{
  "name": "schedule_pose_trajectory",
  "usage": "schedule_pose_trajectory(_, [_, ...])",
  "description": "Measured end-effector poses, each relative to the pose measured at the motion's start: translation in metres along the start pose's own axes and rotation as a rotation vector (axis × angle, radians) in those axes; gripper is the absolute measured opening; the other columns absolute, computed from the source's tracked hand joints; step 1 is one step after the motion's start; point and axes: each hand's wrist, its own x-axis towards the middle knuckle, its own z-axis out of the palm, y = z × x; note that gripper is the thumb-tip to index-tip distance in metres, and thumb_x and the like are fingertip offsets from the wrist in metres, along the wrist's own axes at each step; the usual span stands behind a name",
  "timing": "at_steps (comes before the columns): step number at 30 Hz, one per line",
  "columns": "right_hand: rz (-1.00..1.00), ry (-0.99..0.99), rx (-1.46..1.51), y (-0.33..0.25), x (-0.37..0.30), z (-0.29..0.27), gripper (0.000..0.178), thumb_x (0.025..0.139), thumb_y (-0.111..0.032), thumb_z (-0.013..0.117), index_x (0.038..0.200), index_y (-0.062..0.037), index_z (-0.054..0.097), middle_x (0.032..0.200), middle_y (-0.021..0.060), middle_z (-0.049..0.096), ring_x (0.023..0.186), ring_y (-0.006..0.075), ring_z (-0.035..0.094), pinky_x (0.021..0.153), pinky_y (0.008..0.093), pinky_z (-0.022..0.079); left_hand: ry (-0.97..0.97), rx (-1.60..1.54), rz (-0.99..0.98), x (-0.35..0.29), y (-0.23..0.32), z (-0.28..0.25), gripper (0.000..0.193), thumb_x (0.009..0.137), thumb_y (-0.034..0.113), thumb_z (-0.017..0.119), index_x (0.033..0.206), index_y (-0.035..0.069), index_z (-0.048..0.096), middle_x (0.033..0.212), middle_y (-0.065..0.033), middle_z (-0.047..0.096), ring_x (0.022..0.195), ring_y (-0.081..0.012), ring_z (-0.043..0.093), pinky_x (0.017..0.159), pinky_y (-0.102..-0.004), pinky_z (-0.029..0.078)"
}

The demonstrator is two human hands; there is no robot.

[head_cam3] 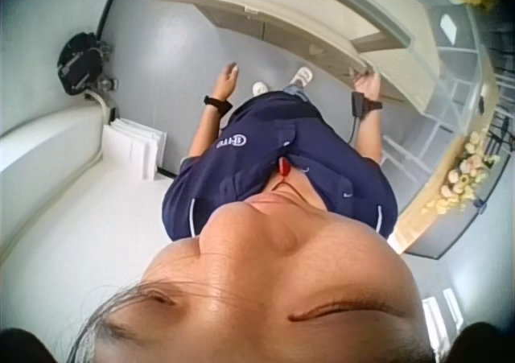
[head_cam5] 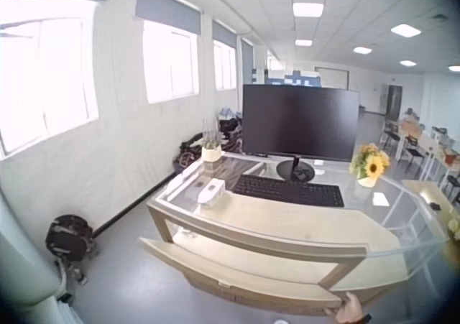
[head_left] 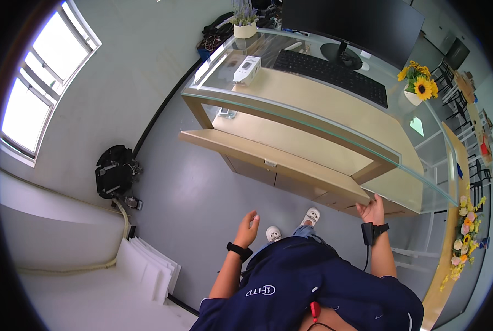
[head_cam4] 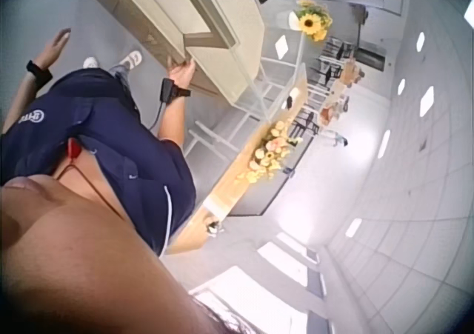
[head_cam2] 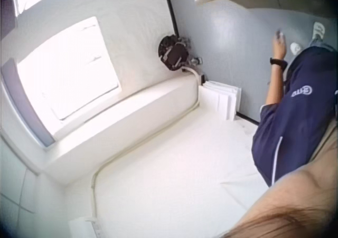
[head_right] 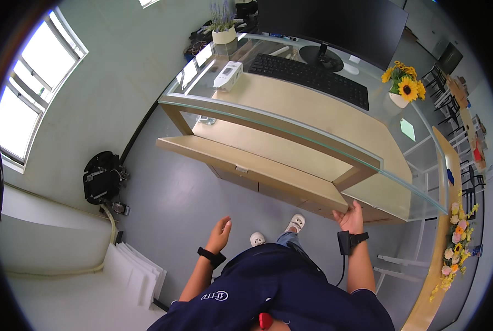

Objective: Wipe the surface of a wooden table using a blue cloth and then fold the cloth.

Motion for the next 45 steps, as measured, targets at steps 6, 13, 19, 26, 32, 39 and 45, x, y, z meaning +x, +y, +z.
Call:
schedule_pose_trajectory(6, [-0.141, 0.009, 0.182, -0.015, 0.027, 0.014, 0.057, 0.084, -0.049, 0.040, 0.106, 0.0029, 0.039, 0.099, 0.0203, 0.053, 0.094, 0.0282, 0.055, 0.080, 0.0349, 0.048, 0.096, 0.090, -0.035, -0.015, -0.019, -0.015, 0.040, 0.086, 0.029, 0.047, 0.111, -0.002, 0.047, 0.108, -0.0187, 0.053, 0.100, -0.0280, 0.053, 0.082, -0.0356, 0.042])
schedule_pose_trajectory(13, [-0.381, 0.035, 0.421, -0.014, 0.080, 0.006, 0.012, 0.082, -0.014, 0.047, 0.090, -0.0054, 0.044, 0.101, 0.0166, 0.052, 0.103, 0.0297, 0.049, 0.087, 0.0374, 0.043, 0.055, 0.082, -0.084, -0.029, -0.011, -0.003, 0.038, 0.085, 0.027, 0.048, 0.111, -0.001, 0.048, 0.109, -0.0170, 0.053, 0.101, -0.0266, 0.053, 0.082, -0.0355, 0.042])
schedule_pose_trajectory(19, [-0.349, 0.110, 0.108, -0.015, 0.108, -0.003, 0.020, 0.075, -0.008, 0.052, 0.095, -0.0090, 0.048, 0.101, 0.0062, 0.054, 0.101, 0.0219, 0.050, 0.085, 0.0315, 0.040, 0.053, -0.021, -0.113, -0.034, -0.024, -0.008, 0.037, 0.085, 0.025, 0.049, 0.112, 0.000, 0.047, 0.111, -0.0155, 0.053, 0.103, -0.0258, 0.051, 0.084, -0.0377, 0.041])
schedule_pose_trajectory(26, [-0.232, 0.102, -0.063, -0.007, 0.092, 0.008, 0.022, 0.077, -0.010, 0.049, 0.099, -0.0095, 0.047, 0.098, 0.0045, 0.055, 0.090, 0.0178, 0.055, 0.076, 0.0287, 0.043, 0.085, -0.008, -0.128, -0.037, -0.026, -0.019, 0.036, 0.085, 0.025, 0.049, 0.112, 0.001, 0.047, 0.111, -0.0149, 0.053, 0.102, -0.0254, 0.052, 0.084, -0.0371, 0.041])
schedule_pose_trajectory(32, [0.000, 0.133, -0.343, 0.030, 0.078, 0.000, 0.017, 0.081, -0.014, 0.047, 0.097, -0.0108, 0.048, 0.087, 0.0028, 0.058, 0.077, 0.0151, 0.057, 0.064, 0.0260, 0.044, 0.070, 0.013, -0.126, -0.042, -0.021, -0.017, 0.034, 0.084, 0.022, 0.050, 0.110, 0.002, 0.049, 0.111, -0.0143, 0.053, 0.101, -0.0252, 0.053, 0.082, -0.0369, 0.041])
schedule_pose_trajectory(39, [0.087, 0.188, -0.391, 0.063, 0.066, -0.004, 0.016, 0.083, -0.018, 0.045, 0.097, -0.0111, 0.049, 0.086, 0.0036, 0.058, 0.076, 0.0155, 0.057, 0.064, 0.0259, 0.044, 0.059, 0.025, -0.102, -0.046, -0.031, -0.018, 0.033, 0.083, 0.021, 0.051, 0.109, 0.001, 0.049, 0.107, -0.0143, 0.055, 0.098, -0.0242, 0.055, 0.080, -0.0344, 0.043])
schedule_pose_trajectory(45, [0.095, 0.239, -0.379, 0.067, 0.051, -0.023, 0.017, 0.083, -0.018, 0.045, 0.098, -0.0104, 0.049, 0.087, 0.0047, 0.058, 0.076, 0.0159, 0.057, 0.064, 0.0259, 0.044, 0.082, -0.245, -0.022, -0.032, 0.056, -0.063, 0.019, 0.085, 0.013, 0.049, 0.085, -0.003, 0.059, 0.069, -0.0035, 0.055, 0.062, -0.0096, 0.050, 0.060, -0.0220, 0.041])
